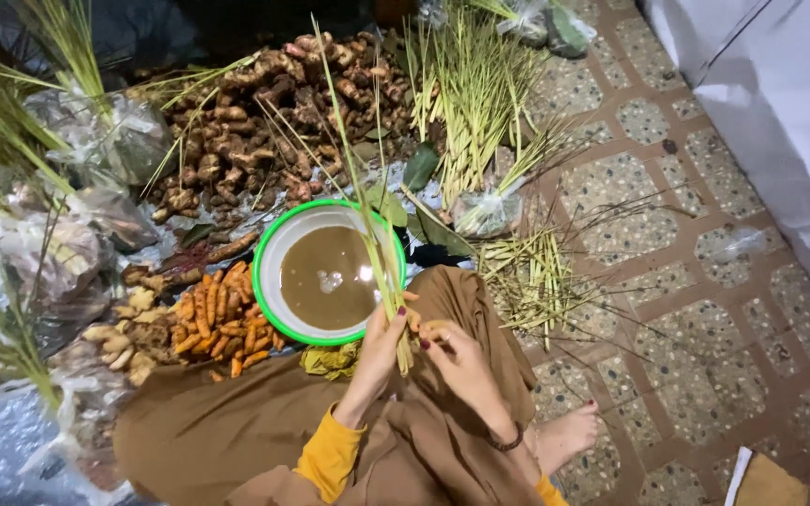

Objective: The person cleans and bundles stalks of lemongrass by hand, peeling away outer layers and placing finished bundles on a wooden table.

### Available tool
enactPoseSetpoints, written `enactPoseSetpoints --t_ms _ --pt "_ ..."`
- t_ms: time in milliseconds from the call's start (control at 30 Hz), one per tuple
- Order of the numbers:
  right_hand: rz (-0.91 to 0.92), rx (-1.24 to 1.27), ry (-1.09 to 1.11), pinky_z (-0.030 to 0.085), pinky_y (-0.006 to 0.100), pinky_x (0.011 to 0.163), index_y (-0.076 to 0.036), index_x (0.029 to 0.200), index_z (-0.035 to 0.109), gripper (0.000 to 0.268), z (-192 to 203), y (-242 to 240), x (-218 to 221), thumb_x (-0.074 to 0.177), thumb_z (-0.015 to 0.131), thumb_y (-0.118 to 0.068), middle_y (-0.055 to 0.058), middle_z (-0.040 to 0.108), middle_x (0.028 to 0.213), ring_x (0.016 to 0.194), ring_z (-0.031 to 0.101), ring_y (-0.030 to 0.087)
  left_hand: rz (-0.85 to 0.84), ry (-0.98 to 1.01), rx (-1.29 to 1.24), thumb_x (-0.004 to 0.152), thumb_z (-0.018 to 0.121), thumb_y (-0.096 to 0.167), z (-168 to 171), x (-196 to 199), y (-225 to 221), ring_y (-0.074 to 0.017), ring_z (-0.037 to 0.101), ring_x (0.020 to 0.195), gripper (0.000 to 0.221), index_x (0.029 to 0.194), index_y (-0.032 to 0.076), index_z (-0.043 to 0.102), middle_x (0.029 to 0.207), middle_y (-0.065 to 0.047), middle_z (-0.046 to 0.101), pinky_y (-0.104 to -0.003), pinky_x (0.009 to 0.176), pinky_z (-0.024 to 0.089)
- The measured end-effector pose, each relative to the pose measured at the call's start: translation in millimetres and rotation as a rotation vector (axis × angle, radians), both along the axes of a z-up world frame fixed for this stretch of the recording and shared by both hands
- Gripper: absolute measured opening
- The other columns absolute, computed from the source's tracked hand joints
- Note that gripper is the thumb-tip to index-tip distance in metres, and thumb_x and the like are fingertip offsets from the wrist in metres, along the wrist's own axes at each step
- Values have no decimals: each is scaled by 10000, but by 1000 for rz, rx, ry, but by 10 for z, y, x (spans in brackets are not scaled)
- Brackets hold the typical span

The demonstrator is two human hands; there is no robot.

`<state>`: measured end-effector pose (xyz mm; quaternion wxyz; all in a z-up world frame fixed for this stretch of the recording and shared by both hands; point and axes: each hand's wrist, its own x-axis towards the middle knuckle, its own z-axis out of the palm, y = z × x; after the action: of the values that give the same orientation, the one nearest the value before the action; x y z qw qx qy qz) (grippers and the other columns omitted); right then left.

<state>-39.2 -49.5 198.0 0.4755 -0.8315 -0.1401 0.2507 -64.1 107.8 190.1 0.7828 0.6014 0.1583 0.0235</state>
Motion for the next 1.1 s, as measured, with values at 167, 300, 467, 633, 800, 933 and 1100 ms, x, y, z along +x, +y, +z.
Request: enactPoseSetpoints --t_ms 167,300,467,633,800,933,1100 --pt "18 186 -225 608 340 691 -67 976 701 163 62 96 85 845 790 -107 102 725 962 825 708 217 143 -71 -324 1068 497 145 90 -63 68 -162 677 700 260 1265 -9 570 814 -93 623 -301 593 618" --pt "-19 59 -240 608 408 624 -95 1058 710 302 4 228 14 795 842 -162 176 708 846 800 732 339 198 -79 -373 1063 525 146 26 -33 161 -241 742 835 267 1275 -14 552 897 -147 671 -349 688 639" --pt "-86 227 -11 591 273 616 -96 1000 770 128 10 251 -34 872 771 -103 87 741 810 685 627 97 126 -51 -416 1059 508 154 255 -125 227 -346 735 998 342 1353 -20 523 1107 -299 706 -461 812 625" --pt "-171 358 150 579 264 485 6 1045 727 145 186 302 -12 910 676 -8 113 670 669 483 643 143 71 -1 -223 1062 501 163 110 -205 261 -247 706 955 326 1341 23 594 1115 -222 710 -373 807 611" --pt "-198 429 264 637 325 535 54 1080 706 172 104 336 -57 916 686 3 171 686 792 598 688 182 103 -17 46 1060 517 135 -129 -272 274 -75 482 513 228 1172 9 670 760 -84 618 -204 496 443" --pt "-240 469 244 637 310 490 78 1055 693 144 213 333 -33 928 672 15 149 640 816 603 664 163 93 -31 -41 1085 448 163 -181 -353 251 -50 449 541 246 1139 39 653 778 -44 598 -197 526 431" --pt "-238 445 178 593 239 495 25 1023 726 114 250 287 43 916 715 -15 56 624 744 603 617 91 62 60 -161 1060 573 271 -259 -548 161 -75 344 347 312 930 8 680 436 2 408 -195 377 337"
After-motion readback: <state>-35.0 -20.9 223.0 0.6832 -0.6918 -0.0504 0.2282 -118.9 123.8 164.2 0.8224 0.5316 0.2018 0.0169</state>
